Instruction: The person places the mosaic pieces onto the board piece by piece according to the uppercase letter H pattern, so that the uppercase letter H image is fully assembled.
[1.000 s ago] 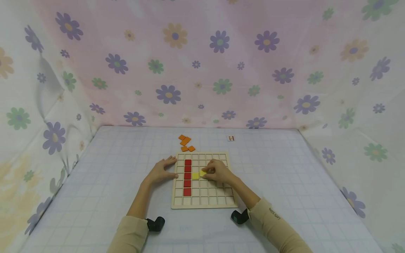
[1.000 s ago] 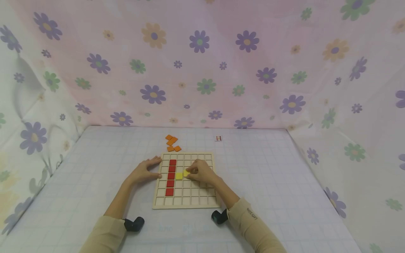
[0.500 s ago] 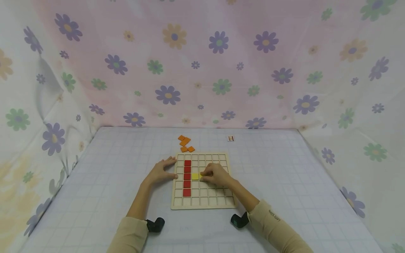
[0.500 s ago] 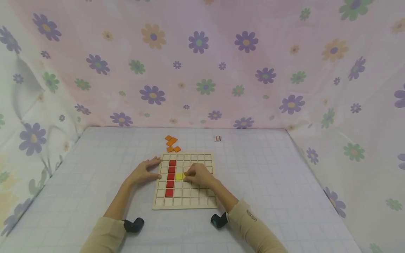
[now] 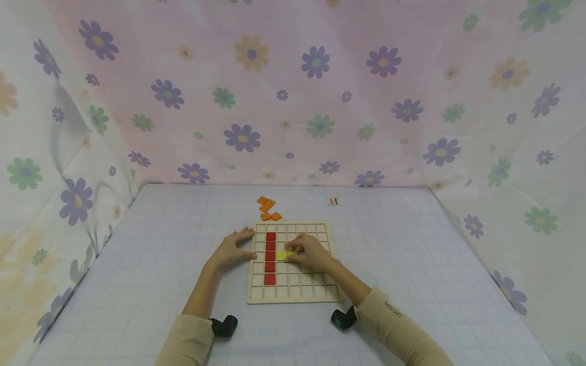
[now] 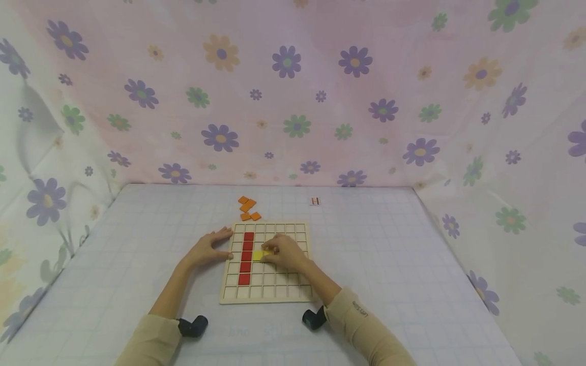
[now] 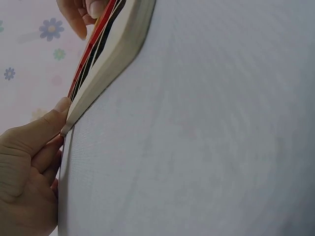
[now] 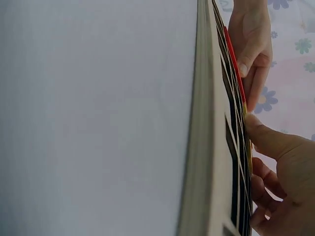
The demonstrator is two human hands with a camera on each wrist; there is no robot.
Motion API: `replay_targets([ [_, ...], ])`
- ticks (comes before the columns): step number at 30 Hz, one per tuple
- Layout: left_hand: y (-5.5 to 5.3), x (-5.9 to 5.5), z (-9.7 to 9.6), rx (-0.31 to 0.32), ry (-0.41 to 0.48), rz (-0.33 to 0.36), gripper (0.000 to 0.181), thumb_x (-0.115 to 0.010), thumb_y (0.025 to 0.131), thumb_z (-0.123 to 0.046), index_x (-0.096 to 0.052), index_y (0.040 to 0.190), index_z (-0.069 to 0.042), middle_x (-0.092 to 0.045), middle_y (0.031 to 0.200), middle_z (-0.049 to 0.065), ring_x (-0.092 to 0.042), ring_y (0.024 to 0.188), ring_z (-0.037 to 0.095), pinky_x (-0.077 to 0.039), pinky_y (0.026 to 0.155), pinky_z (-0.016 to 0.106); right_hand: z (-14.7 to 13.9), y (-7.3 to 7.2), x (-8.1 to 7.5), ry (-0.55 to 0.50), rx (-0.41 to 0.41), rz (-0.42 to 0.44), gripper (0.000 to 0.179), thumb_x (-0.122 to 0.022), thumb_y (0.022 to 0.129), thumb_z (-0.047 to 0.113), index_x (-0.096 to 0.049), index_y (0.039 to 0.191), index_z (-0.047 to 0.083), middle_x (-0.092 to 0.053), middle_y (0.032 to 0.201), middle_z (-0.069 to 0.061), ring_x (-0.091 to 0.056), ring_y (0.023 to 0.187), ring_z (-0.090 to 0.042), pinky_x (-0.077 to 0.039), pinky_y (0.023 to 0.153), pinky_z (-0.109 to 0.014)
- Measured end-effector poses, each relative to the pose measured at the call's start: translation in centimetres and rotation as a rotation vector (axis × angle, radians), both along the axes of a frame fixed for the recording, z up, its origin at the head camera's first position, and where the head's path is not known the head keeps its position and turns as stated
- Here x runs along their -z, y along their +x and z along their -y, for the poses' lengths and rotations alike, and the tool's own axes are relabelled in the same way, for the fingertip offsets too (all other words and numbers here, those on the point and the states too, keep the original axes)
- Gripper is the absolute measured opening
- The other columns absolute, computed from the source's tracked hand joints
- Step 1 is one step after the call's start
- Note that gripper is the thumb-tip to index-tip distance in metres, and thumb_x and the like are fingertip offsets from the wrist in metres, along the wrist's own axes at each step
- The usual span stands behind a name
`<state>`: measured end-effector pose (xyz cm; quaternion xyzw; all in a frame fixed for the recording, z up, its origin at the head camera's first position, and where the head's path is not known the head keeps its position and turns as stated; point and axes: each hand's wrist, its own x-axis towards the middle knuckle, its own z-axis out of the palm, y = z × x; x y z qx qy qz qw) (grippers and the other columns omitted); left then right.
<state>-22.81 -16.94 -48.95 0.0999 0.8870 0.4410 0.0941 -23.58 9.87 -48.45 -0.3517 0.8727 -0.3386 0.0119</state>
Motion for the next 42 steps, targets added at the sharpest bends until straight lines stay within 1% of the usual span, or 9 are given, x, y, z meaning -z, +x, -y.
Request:
replay_targets([
  [7, 0.1, -0.1, -0.1, 0.000, -0.009, -0.001, 0.071, -0.078, 0.074, -0.023, -0.049, 0.136, -0.005, -0.035, 0.148, 0.014, -0.013, 0.139, 0.046, -0.007, 0.112, 0.061, 0.9, 0.3, 0.0, 0.003, 0.004, 0.010, 0.021, -0.074, 0.081, 0.021, -0.075, 0.095, 0.005, -0.063, 0.091, -0.003, -0.055, 0.082, -0.013, -0.045, 0.068, -0.022],
  [11, 0.0, -0.1, -0.1, 0.002, -0.006, -0.004, 0.071, -0.078, 0.074, -0.023, -0.049, 0.136, -0.004, -0.035, 0.148, 0.014, -0.013, 0.139, 0.046, -0.007, 0.112, 0.060, 0.8, -0.2, -0.4, -0.005, -0.021, 0.044, 0.024, -0.074, 0.081, 0.022, -0.074, 0.096, 0.003, -0.064, 0.089, -0.002, -0.054, 0.077, -0.011, -0.047, 0.064, -0.021],
  [14, 0.0, -0.1, 0.0, 0.001, -0.010, -0.008, 0.071, -0.078, 0.074, -0.022, -0.049, 0.136, -0.004, -0.035, 0.148, 0.014, -0.014, 0.139, 0.046, -0.007, 0.112, 0.061, 0.7, -1.2, -0.6, -0.027, -0.019, 0.055, 0.026, -0.073, 0.082, 0.022, -0.073, 0.098, 0.001, -0.066, 0.087, -0.003, -0.053, 0.071, -0.010, -0.047, 0.061, -0.020],
  [18, 0.0, -0.1, 0.1, -0.002, -0.006, 0.006, 0.072, -0.078, 0.074, -0.022, -0.049, 0.137, -0.005, -0.033, 0.149, 0.013, -0.012, 0.139, 0.046, -0.007, 0.112, 0.061, 1.2, -3.4, -0.7, -0.101, 0.030, 0.002, 0.027, -0.071, 0.084, 0.016, -0.070, 0.102, -0.003, -0.067, 0.087, -0.010, -0.059, 0.073, -0.016, -0.051, 0.063, -0.022],
  [21, 0.0, -0.2, 0.1, 0.001, 0.005, 0.008, 0.071, -0.078, 0.074, -0.022, -0.049, 0.137, -0.005, -0.033, 0.149, 0.013, -0.012, 0.139, 0.046, -0.006, 0.112, 0.061, 1.9, -5.2, -0.6, -0.169, 0.088, -0.012, 0.029, -0.070, 0.084, 0.011, -0.067, 0.107, -0.006, -0.067, 0.092, -0.017, -0.062, 0.079, -0.026, -0.054, 0.068, -0.031],
  [27, -0.1, -0.1, 0.0, -0.001, 0.011, 0.012, 0.072, -0.079, 0.074, -0.023, -0.049, 0.137, -0.005, -0.034, 0.149, 0.013, -0.012, 0.139, 0.046, -0.007, 0.112, 0.061, 3.2, -7.9, -0.2, -0.156, 0.211, 0.078, 0.031, -0.068, 0.084, 0.010, -0.065, 0.113, -0.003, -0.063, 0.104, -0.020, -0.060, 0.094, -0.033, -0.054, 0.079, -0.039],
  [32, -0.2, 0.0, -0.1, -0.001, -0.003, 0.013, 0.072, -0.078, 0.074, -0.025, -0.049, 0.137, -0.006, -0.033, 0.150, 0.012, -0.013, 0.139, 0.046, -0.007, 0.111, 0.062, 4.2, -9.2, 0.0, -0.072, 0.219, 0.149, 0.032, -0.068, 0.084, 0.011, -0.065, 0.114, -0.002, -0.061, 0.106, -0.017, -0.060, 0.095, -0.030, -0.054, 0.080, -0.036],
  [36, -0.1, 0.0, -0.1, 0.002, 0.009, 0.008, 0.072, -0.079, 0.074, -0.024, -0.049, 0.136, -0.006, -0.035, 0.149, 0.012, -0.013, 0.139, 0.046, -0.007, 0.111, 0.062, 4.8, -9.7, -0.2, -0.030, 0.197, 0.163, 0.029, -0.065, 0.085, 0.009, -0.066, 0.111, -0.002, -0.062, 0.105, -0.016, -0.059, 0.094, -0.028, -0.053, 0.079, -0.035],
  [42, -0.1, 0.0, 0.0, -0.003, 0.013, 0.011, 0.071, -0.078, 0.074, -0.023, -0.050, 0.136, -0.006, -0.035, 0.149, 0.011, -0.012, 0.140, 0.045, -0.007, 0.112, 0.061, 4.2, -10.4, 0.0, -0.064, 0.223, 0.173, 0.037, -0.063, 0.079, 0.000, -0.062, 0.115, -0.007, -0.061, 0.109, -0.021, -0.058, 0.097, -0.032, -0.052, 0.083, -0.039],
])
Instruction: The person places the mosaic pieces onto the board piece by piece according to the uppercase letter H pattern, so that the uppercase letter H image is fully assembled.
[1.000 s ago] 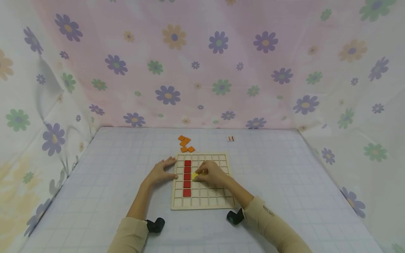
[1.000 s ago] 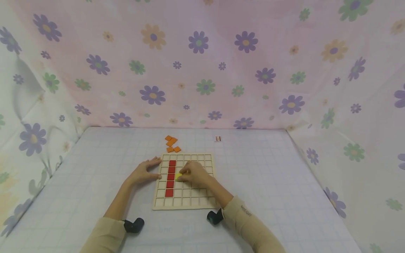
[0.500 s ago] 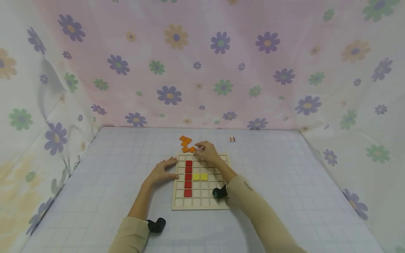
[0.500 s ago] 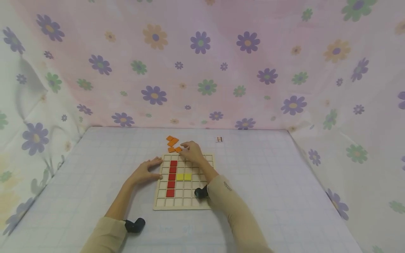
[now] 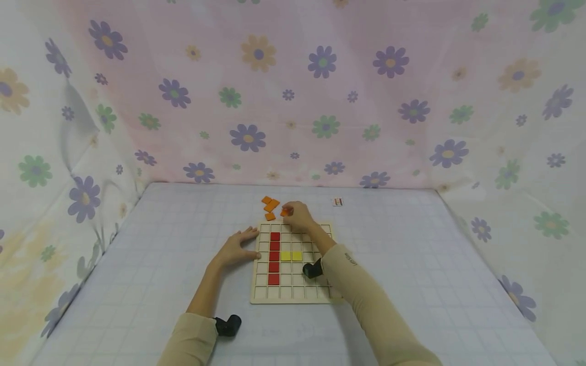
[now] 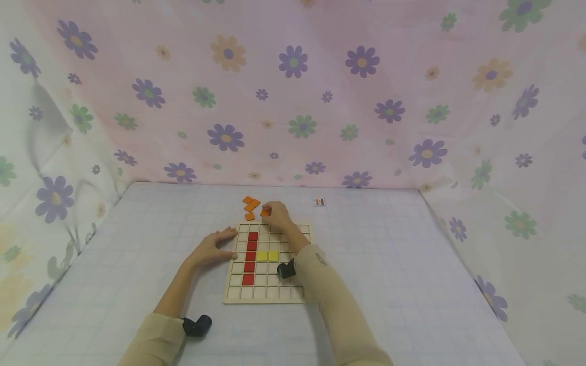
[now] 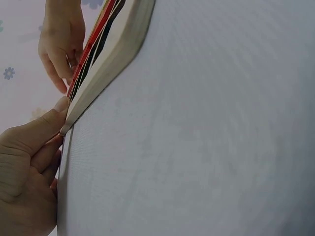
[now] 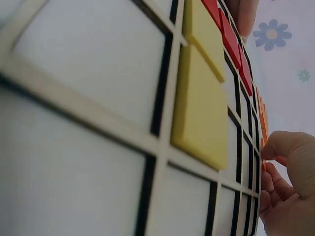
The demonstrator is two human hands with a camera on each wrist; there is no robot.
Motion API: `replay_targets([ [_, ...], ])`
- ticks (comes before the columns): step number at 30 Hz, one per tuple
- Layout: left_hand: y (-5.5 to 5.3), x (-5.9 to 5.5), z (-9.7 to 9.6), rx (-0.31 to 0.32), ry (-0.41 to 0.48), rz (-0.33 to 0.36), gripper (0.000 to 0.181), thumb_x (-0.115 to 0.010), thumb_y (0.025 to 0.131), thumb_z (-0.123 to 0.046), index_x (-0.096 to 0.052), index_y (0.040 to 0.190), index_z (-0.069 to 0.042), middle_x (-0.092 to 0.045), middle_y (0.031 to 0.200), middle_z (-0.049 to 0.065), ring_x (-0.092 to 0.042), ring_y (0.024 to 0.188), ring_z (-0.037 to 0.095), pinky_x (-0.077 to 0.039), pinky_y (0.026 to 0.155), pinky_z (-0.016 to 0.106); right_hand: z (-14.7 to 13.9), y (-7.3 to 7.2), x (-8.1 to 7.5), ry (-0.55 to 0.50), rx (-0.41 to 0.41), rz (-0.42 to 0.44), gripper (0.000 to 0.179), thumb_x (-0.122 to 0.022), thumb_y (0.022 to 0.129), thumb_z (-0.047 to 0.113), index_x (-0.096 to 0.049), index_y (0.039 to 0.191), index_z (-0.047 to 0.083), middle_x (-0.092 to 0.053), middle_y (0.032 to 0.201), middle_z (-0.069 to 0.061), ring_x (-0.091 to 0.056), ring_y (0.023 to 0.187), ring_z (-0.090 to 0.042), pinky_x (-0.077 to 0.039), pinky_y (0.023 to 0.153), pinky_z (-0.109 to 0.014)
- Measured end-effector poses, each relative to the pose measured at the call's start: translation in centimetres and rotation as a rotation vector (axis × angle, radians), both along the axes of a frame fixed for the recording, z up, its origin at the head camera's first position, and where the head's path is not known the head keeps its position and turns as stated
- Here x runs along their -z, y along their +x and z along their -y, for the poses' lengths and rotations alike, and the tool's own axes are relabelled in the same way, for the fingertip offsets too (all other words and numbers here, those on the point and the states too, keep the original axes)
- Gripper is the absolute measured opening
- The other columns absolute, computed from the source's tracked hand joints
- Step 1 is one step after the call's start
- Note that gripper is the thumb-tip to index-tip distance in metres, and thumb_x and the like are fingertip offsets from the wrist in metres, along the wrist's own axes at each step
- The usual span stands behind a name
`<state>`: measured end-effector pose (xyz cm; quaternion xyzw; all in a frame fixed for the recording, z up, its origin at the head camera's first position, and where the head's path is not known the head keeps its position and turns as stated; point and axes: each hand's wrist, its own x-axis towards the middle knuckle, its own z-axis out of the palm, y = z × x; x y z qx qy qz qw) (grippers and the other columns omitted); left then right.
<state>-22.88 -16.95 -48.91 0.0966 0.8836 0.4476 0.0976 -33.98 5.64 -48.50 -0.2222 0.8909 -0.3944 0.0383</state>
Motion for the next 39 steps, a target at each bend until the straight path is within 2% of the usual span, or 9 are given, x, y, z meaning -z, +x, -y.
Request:
replay_targets([
  [3, 0.0, 0.0, 0.0, -0.001, -0.005, -0.001, 0.072, -0.079, 0.073, -0.023, -0.049, 0.136, -0.006, -0.034, 0.149, 0.012, -0.012, 0.140, 0.046, -0.007, 0.111, 0.062, -0.6, -0.6, 0.5, -0.006, 0.010, -0.047, 0.040, -0.063, 0.080, 0.007, -0.061, 0.119, -0.004, -0.060, 0.109, -0.019, -0.057, 0.096, -0.029, -0.050, 0.083, -0.039],
  [4, 0.1, 0.0, 0.0, 0.001, -0.002, -0.004, 0.072, -0.079, 0.073, -0.023, -0.049, 0.136, -0.005, -0.034, 0.149, 0.012, -0.012, 0.140, 0.046, -0.007, 0.111, 0.062, -1.0, -1.6, 1.7, -0.024, -0.004, -0.075, 0.040, -0.063, 0.080, 0.011, -0.062, 0.118, -0.001, -0.060, 0.106, -0.016, -0.056, 0.092, -0.025, -0.050, 0.080, -0.035],
  [10, 0.0, -0.1, 0.0, 0.004, 0.019, -0.012, 0.071, -0.079, 0.073, -0.021, -0.049, 0.136, -0.003, -0.035, 0.149, 0.013, -0.012, 0.140, 0.045, -0.007, 0.113, 0.059, -1.5, -2.6, 2.5, -0.039, 0.010, -0.023, 0.037, -0.068, 0.078, 0.013, -0.064, 0.111, -0.002, -0.063, 0.098, -0.016, -0.059, 0.085, -0.026, -0.053, 0.073, -0.035],
  [11, 0.0, -0.1, -0.1, 0.002, 0.019, -0.010, 0.071, -0.079, 0.073, -0.021, -0.049, 0.136, -0.003, -0.035, 0.149, 0.013, -0.012, 0.140, 0.045, -0.007, 0.113, 0.059, -1.4, -1.7, 1.2, -0.018, 0.034, 0.009, 0.037, -0.068, 0.078, 0.010, -0.062, 0.112, -0.005, -0.063, 0.101, -0.019, -0.060, 0.088, -0.030, -0.053, 0.076, -0.039],
  [13, 0.0, 0.0, -0.1, -0.001, 0.018, -0.006, 0.071, -0.079, 0.073, -0.021, -0.049, 0.136, -0.004, -0.035, 0.149, 0.013, -0.012, 0.140, 0.045, -0.007, 0.112, 0.060, -1.5, -0.9, 0.4, -0.014, 0.048, 0.003, 0.037, -0.067, 0.080, 0.009, -0.061, 0.112, -0.007, -0.064, 0.102, -0.020, -0.061, 0.090, -0.030, -0.053, 0.078, -0.039],
  [20, 0.0, 0.0, -0.2, 0.002, 0.017, -0.009, 0.072, -0.079, 0.073, -0.020, -0.049, 0.136, -0.003, -0.035, 0.148, 0.013, -0.012, 0.140, 0.045, -0.008, 0.112, 0.060, -3.2, 0.3, -1.3, -0.088, 0.059, 0.011, 0.039, -0.072, 0.082, 0.011, -0.061, 0.114, -0.008, -0.065, 0.103, -0.021, -0.061, 0.091, -0.030, -0.053, 0.080, -0.036],
  [25, -0.1, 0.2, 0.0, -0.008, 0.002, 0.001, 0.073, -0.079, 0.073, -0.022, -0.049, 0.136, -0.004, -0.034, 0.149, 0.013, -0.012, 0.140, 0.045, -0.008, 0.112, 0.061, -4.7, 1.4, -1.8, -0.118, 0.034, -0.005, 0.041, -0.075, 0.079, 0.012, -0.062, 0.112, -0.007, -0.065, 0.102, -0.021, -0.060, 0.089, -0.030, -0.053, 0.079, -0.038],
  [31, -0.1, 0.2, 0.1, -0.012, 0.008, 0.014, 0.073, -0.080, 0.073, -0.022, -0.049, 0.137, -0.005, -0.033, 0.150, 0.013, -0.010, 0.140, 0.045, -0.007, 0.112, 0.061, -6.1, 3.1, -1.7, -0.115, -0.020, -0.025, 0.035, -0.073, 0.078, 0.008, -0.063, 0.107, -0.008, -0.065, 0.093, -0.017, -0.058, 0.077, -0.021, -0.051, 0.068, -0.028],
  [39, 0.0, 0.0, 0.0, -0.008, 0.012, 0.005, 0.073, -0.079, 0.072, -0.023, -0.049, 0.136, -0.005, -0.034, 0.149, 0.013, -0.011, 0.140, 0.046, -0.006, 0.112, 0.060, -7.0, 5.6, -1.4, -0.051, -0.121, -0.008, 0.031, -0.071, 0.076, 0.003, -0.064, 0.105, -0.008, -0.064, 0.086, -0.012, -0.053, 0.071, -0.013, -0.049, 0.063, -0.023],
])
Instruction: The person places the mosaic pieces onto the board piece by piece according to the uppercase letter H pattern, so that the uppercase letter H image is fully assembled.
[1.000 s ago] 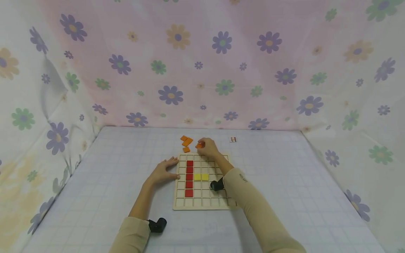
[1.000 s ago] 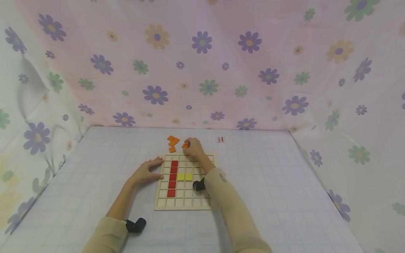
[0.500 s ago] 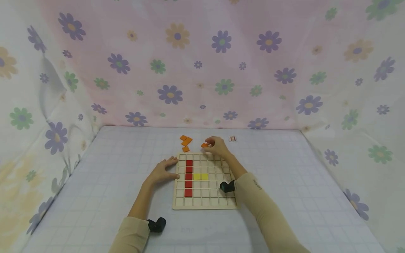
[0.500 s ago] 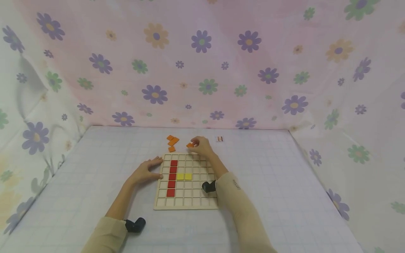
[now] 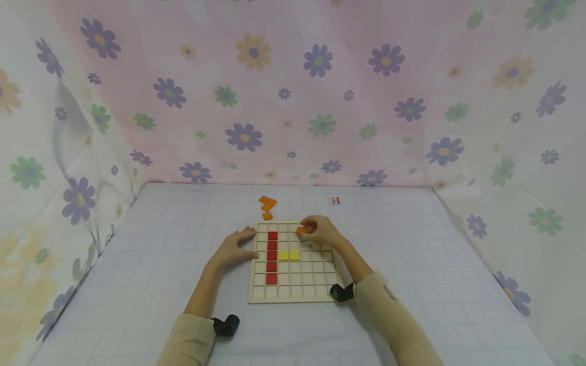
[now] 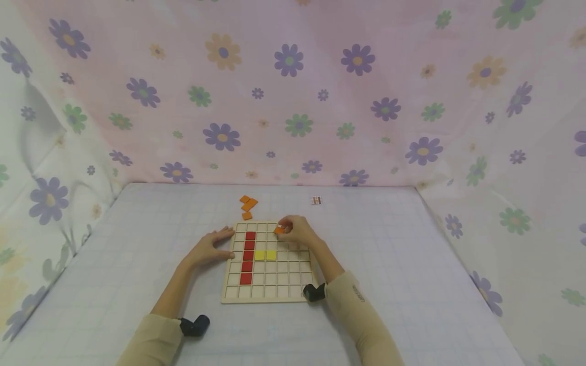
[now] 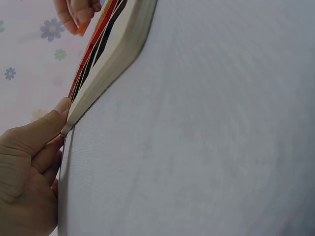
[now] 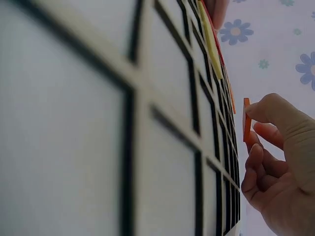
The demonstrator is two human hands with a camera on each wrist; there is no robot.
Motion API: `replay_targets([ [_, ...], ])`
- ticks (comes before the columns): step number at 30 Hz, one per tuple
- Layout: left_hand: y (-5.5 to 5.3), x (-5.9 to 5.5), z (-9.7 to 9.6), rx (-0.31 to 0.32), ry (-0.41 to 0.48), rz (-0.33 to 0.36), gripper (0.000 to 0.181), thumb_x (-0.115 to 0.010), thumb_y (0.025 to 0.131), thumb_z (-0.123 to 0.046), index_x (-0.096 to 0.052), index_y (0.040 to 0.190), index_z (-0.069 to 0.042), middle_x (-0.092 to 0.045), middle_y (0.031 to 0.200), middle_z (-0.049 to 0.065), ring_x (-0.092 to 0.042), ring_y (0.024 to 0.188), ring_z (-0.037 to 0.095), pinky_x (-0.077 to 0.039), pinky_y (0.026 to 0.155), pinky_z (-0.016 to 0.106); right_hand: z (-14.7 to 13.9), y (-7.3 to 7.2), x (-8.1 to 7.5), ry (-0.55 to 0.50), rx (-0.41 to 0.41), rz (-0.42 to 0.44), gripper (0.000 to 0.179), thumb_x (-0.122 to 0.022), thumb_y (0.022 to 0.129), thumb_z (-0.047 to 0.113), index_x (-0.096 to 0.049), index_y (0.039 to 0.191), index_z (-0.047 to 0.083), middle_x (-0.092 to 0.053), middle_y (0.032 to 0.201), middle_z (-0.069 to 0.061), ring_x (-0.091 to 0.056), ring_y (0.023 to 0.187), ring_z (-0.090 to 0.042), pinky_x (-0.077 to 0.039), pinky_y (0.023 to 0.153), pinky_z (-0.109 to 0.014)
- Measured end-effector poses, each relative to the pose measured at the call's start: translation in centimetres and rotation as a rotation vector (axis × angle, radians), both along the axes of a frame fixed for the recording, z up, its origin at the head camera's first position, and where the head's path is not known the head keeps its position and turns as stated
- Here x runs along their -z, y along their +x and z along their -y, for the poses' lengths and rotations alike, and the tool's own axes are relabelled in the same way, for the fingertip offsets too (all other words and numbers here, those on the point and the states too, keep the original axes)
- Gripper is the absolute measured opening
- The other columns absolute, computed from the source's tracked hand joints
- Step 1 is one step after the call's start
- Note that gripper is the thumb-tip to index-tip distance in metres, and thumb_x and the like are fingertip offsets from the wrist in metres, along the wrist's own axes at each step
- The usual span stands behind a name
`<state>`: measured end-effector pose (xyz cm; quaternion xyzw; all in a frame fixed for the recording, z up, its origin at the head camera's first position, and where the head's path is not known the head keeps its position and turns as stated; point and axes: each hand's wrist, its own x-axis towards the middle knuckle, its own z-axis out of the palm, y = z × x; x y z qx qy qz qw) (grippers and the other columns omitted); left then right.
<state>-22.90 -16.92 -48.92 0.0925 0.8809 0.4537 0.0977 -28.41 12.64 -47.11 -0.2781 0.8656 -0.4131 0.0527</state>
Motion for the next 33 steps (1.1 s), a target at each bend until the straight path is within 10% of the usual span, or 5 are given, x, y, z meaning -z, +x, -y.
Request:
replay_targets([
  [15, 0.2, -0.3, -0.1, -0.004, 0.006, -0.001, 0.073, -0.080, 0.072, -0.022, -0.049, 0.136, -0.004, -0.035, 0.149, 0.013, -0.012, 0.140, 0.046, -0.007, 0.112, 0.061, -1.1, 0.6, 0.1, 0.131, -0.138, 0.002, 0.028, -0.068, 0.084, 0.009, -0.067, 0.110, -0.004, -0.063, 0.103, -0.014, -0.056, 0.084, -0.018, -0.050, 0.071, -0.026],
  [33, 0.2, -0.2, -0.1, -0.008, 0.011, 0.003, 0.072, -0.079, 0.072, -0.022, -0.050, 0.136, -0.005, -0.034, 0.149, 0.012, -0.011, 0.140, 0.045, -0.007, 0.112, 0.061, -1.0, 0.4, 0.6, 0.102, -0.080, -0.012, 0.025, -0.070, 0.084, 0.011, -0.070, 0.106, 0.000, -0.063, 0.101, -0.012, -0.056, 0.085, -0.019, -0.049, 0.073, -0.027],
])
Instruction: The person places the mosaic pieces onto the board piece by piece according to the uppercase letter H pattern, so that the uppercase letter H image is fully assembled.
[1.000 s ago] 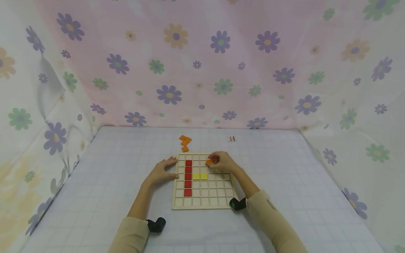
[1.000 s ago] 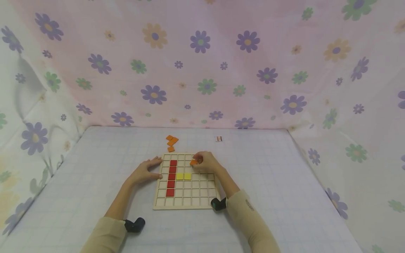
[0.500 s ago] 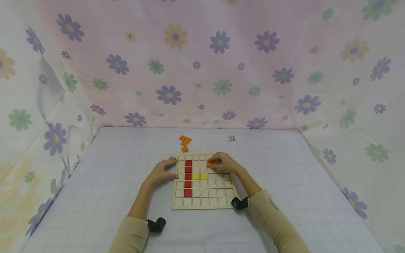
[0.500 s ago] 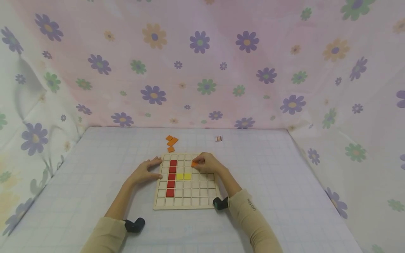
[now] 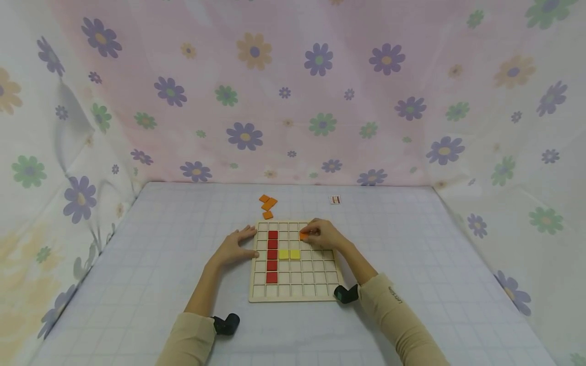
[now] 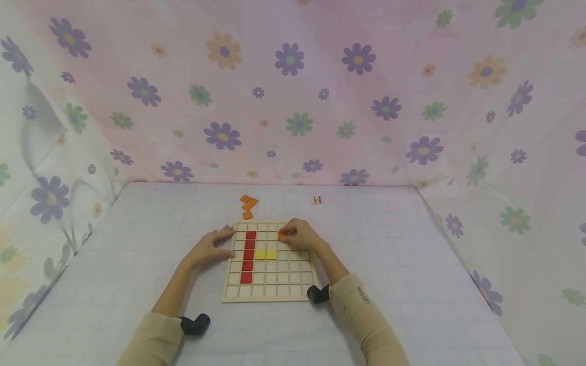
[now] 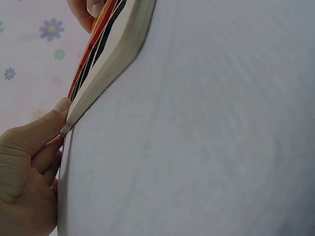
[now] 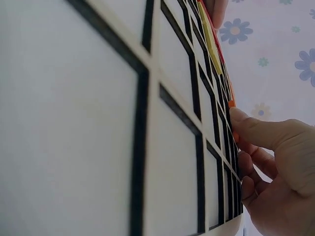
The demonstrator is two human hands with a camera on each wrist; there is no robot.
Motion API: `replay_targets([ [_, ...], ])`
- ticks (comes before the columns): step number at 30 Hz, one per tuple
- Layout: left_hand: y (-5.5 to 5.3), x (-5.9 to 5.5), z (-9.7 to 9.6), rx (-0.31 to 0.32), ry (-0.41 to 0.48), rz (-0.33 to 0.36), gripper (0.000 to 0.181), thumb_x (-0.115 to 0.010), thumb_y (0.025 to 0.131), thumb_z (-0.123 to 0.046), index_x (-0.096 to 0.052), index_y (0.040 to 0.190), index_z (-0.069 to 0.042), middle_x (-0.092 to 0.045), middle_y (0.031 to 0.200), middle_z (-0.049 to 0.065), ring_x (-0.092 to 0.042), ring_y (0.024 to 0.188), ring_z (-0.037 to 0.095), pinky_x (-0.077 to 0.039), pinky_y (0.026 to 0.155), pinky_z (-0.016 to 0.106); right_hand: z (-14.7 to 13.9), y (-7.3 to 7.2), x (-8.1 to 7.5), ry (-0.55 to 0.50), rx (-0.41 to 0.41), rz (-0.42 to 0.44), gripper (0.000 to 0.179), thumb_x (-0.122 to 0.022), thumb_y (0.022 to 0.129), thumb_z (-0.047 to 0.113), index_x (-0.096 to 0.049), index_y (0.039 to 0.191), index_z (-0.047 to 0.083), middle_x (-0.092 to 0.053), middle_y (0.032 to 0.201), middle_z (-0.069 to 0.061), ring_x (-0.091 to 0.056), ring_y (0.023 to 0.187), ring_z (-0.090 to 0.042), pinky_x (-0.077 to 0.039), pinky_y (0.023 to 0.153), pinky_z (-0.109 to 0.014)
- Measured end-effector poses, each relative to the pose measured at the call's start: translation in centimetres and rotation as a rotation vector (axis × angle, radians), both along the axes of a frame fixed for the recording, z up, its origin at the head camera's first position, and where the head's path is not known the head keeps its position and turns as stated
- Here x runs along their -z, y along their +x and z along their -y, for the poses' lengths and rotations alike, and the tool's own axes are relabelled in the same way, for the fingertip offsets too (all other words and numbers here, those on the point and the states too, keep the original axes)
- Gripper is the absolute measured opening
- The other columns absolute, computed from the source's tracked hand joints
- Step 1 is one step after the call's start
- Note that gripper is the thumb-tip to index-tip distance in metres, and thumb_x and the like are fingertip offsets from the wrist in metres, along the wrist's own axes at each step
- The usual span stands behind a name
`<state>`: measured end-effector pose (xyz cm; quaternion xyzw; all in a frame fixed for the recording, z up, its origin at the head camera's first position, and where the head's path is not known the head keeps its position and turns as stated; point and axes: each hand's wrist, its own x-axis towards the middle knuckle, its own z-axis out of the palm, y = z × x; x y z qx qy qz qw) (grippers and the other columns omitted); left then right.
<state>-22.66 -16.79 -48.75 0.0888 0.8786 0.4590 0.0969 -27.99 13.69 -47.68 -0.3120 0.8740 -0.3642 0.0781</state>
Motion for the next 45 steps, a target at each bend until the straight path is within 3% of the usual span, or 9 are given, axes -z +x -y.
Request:
replay_targets([
  [15, -0.1, 0.1, 0.1, 0.002, -0.003, 0.000, 0.073, -0.080, 0.072, -0.021, -0.049, 0.136, -0.004, -0.033, 0.149, 0.013, -0.010, 0.140, 0.047, -0.007, 0.111, 0.062, 0.4, -0.2, 0.2, -0.015, 0.094, -0.032, 0.023, -0.077, 0.078, 0.013, -0.073, 0.098, 0.002, -0.068, 0.093, -0.008, -0.050, 0.070, -0.011, -0.044, 0.061, -0.024],
  [30, -0.1, 0.2, 0.1, -0.004, -0.009, 0.001, 0.072, -0.080, 0.072, -0.021, -0.050, 0.136, -0.004, -0.034, 0.149, 0.013, -0.011, 0.139, 0.047, -0.008, 0.111, 0.062, 1.3, -0.5, 0.5, -0.028, 0.154, -0.088, 0.027, -0.078, 0.077, 0.018, -0.071, 0.097, 0.001, -0.066, 0.088, -0.009, -0.058, 0.078, -0.019, -0.051, 0.069, -0.030],
  [38, -0.2, 0.0, -0.1, -0.011, -0.002, 0.012, 0.073, -0.080, 0.073, -0.020, -0.049, 0.136, -0.004, -0.035, 0.149, 0.012, -0.011, 0.141, 0.044, -0.008, 0.113, 0.059, 4.4, -2.2, 0.3, -0.233, 0.178, -0.125, 0.028, -0.071, 0.083, 0.011, -0.067, 0.105, -0.006, -0.066, 0.094, -0.020, -0.060, 0.084, -0.030, -0.053, 0.073, -0.037],
  [45, -0.2, 0.0, 0.1, 0.007, -0.011, -0.002, 0.072, -0.079, 0.074, -0.022, -0.049, 0.136, -0.004, -0.035, 0.148, 0.013, -0.013, 0.139, 0.046, -0.010, 0.112, 0.061, 8.9, -4.0, 0.5, -0.223, 0.223, -0.077, 0.035, -0.070, 0.084, 0.015, -0.064, 0.111, -0.005, -0.066, 0.099, -0.020, -0.061, 0.088, -0.032, -0.053, 0.077, -0.039],
])
